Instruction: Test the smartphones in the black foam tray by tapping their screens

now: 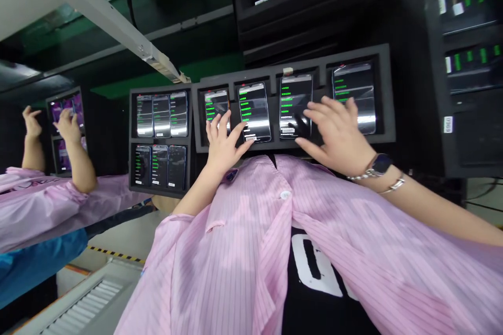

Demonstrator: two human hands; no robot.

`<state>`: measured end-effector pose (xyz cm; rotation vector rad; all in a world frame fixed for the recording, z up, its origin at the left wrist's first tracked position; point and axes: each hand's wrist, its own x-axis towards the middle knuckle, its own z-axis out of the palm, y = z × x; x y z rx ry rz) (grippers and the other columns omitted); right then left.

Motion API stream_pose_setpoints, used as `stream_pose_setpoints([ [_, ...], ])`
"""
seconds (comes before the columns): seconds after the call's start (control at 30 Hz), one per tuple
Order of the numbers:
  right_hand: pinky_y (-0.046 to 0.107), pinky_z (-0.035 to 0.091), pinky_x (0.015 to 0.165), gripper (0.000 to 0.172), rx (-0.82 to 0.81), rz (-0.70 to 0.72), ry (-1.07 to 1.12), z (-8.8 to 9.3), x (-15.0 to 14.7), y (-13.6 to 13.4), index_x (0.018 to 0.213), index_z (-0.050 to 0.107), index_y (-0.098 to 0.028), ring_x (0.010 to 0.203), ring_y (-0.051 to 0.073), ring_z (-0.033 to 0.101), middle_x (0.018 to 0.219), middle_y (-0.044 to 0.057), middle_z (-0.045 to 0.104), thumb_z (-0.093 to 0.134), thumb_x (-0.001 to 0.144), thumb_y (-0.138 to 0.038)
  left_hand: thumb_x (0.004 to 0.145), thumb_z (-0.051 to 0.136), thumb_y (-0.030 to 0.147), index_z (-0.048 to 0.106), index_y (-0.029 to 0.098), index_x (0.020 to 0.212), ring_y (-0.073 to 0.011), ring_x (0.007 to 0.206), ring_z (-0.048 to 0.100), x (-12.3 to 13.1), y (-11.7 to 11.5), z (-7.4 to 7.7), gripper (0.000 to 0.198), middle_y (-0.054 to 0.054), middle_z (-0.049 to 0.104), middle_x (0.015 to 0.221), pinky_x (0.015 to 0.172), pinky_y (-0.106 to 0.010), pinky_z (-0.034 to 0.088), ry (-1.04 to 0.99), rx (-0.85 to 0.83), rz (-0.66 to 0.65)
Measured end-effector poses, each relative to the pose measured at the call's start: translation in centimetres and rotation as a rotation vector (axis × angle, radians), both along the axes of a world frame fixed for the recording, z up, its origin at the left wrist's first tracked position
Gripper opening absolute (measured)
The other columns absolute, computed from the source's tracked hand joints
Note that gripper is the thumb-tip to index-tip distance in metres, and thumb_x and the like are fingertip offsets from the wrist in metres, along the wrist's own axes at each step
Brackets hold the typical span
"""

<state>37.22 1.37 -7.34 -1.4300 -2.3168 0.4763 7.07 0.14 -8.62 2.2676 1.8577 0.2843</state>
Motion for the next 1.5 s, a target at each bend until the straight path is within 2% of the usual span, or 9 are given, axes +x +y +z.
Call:
stream_pose_setpoints([
  [0.1, 0.072, 0.021, 0.125, 0.06, 0.03, 0.043, 0.001, -2.8, -0.5, -0.6, 0.149, 0.05, -0.018, 0.149, 0.04, 0.042, 0.151, 0.017, 0.057, 0.049, 0.1, -0.052, 0.094, 0.063, 0.063, 0.067, 0.029, 0.137, -0.0405, 0.156, 0.026, 0.1, -0.1, -0.9, 0.055, -0.013, 0.042, 0.164, 0.128, -0.066, 0.012, -0.004, 0.002, 0.002],
  [0.2, 0.067, 0.022, 0.128, 0.058, 0.058, 0.057, -0.035, -3.9, -0.8, -0.9, 0.148, 0.051, -0.018, 0.15, 0.036, 0.042, 0.154, 0.015, 0.055, 0.052, 0.1, -0.051, 0.095, 0.062, 0.062, 0.066, 0.03, 0.139, -0.0405, 0.155, 0.027, 0.1, 0.0, -1.1, 0.054, -0.012, 0.043, 0.164, 0.128, -0.066, 0.013, 0.001, 0.007, 0.006],
  [0.57, 0.065, 0.021, 0.129, 0.063, 0.054, 0.045, -0.11, -3.9, -1.2, -0.4, 0.149, 0.053, -0.017, 0.15, 0.036, 0.041, 0.153, 0.016, 0.056, 0.048, 0.101, -0.058, 0.095, 0.062, 0.061, 0.067, 0.03, 0.137, -0.042, 0.156, 0.026, 0.3, 0.3, -1.0, 0.053, -0.012, 0.046, 0.162, 0.128, -0.067, 0.012, -0.027, 0.033, 0.022],
  [0.73, 0.068, 0.025, 0.125, 0.064, 0.061, -0.088, -0.11, -2.9, 2.5, -1.3, 0.145, 0.056, -0.016, 0.147, 0.04, 0.044, 0.15, 0.02, 0.056, 0.048, 0.098, -0.059, 0.096, 0.055, 0.065, 0.061, 0.023, 0.142, -0.0379, 0.157, 0.027, -3.4, -0.6, -0.4, 0.063, -0.016, 0.043, 0.163, 0.128, -0.061, 0.021, -0.059, 0.114, 0.141],
  [0.9, 0.07, 0.029, 0.121, 0.068, 0.121, -0.31, -0.164, -4.3, 6.5, -2.3, 0.146, 0.054, -0.018, 0.142, 0.046, 0.049, 0.139, 0.026, 0.062, 0.039, 0.095, -0.06, 0.098, 0.051, 0.064, 0.06, 0.021, 0.142, -0.0347, 0.149, 0.041, -7.2, -1.9, -0.7, 0.062, -0.019, 0.051, 0.156, 0.127, -0.058, 0.023, 0.006, 0.05, 0.265],
  [1.1, 0.069, 0.029, 0.121, 0.08, 0.134, -0.267, -0.074, -3.0, 7.2, -1.6, 0.157, 0.042, -0.02, 0.151, 0.045, 0.037, 0.152, 0.027, 0.049, 0.042, 0.091, -0.065, 0.095, 0.059, 0.065, 0.057, 0.026, 0.148, -0.0376, 0.15, 0.038, -7.7, -2.1, -0.9, 0.066, -0.018, 0.043, 0.162, 0.127, -0.063, 0.021, 0.022, -0.034, 0.26],
  [1.23, 0.067, 0.032, 0.122, 0.073, 0.202, -0.184, -0.038, -1.8, 4.7, 0.3, 0.156, 0.04, -0.026, 0.15, 0.044, 0.039, 0.155, 0.023, 0.046, 0.05, 0.093, -0.062, 0.089, 0.062, 0.074, 0.062, 0.027, 0.144, -0.0445, 0.155, 0.027, -6.0, -0.5, 0.8, 0.072, -0.018, 0.037, 0.166, 0.125, -0.066, 0.021, 0.033, -0.036, 0.253],
  [1.37, 0.068, 0.029, 0.123, 0.071, 0.286, -0.112, -0.063, -2.9, 0.4, 2.8, 0.153, 0.045, -0.022, 0.153, 0.049, 0.031, 0.164, 0.027, 0.03, 0.059, 0.093, -0.058, 0.09, 0.057, 0.078, 0.048, 0.025, 0.155, -0.0363, 0.155, 0.032, -0.5, 3.3, 1.7, 0.084, -0.015, 0.042, 0.163, 0.13, -0.058, 0.018, -0.072, 0.072, 0.019],
  [1.5, 0.072, 0.038, 0.113, 0.063, 0.371, -0.066, 0.016, -2.7, -3.0, 3.9, 0.149, 0.051, -0.025, 0.141, 0.049, 0.046, 0.151, 0.026, 0.05, 0.05, 0.095, -0.058, 0.089, 0.062, 0.075, 0.065, 0.02, 0.139, -0.0403, 0.143, 0.047, 5.0, 4.8, 1.5, 0.075, -0.019, 0.053, 0.153, 0.125, -0.059, 0.029, 0.006, 0.116, -0.052],
])
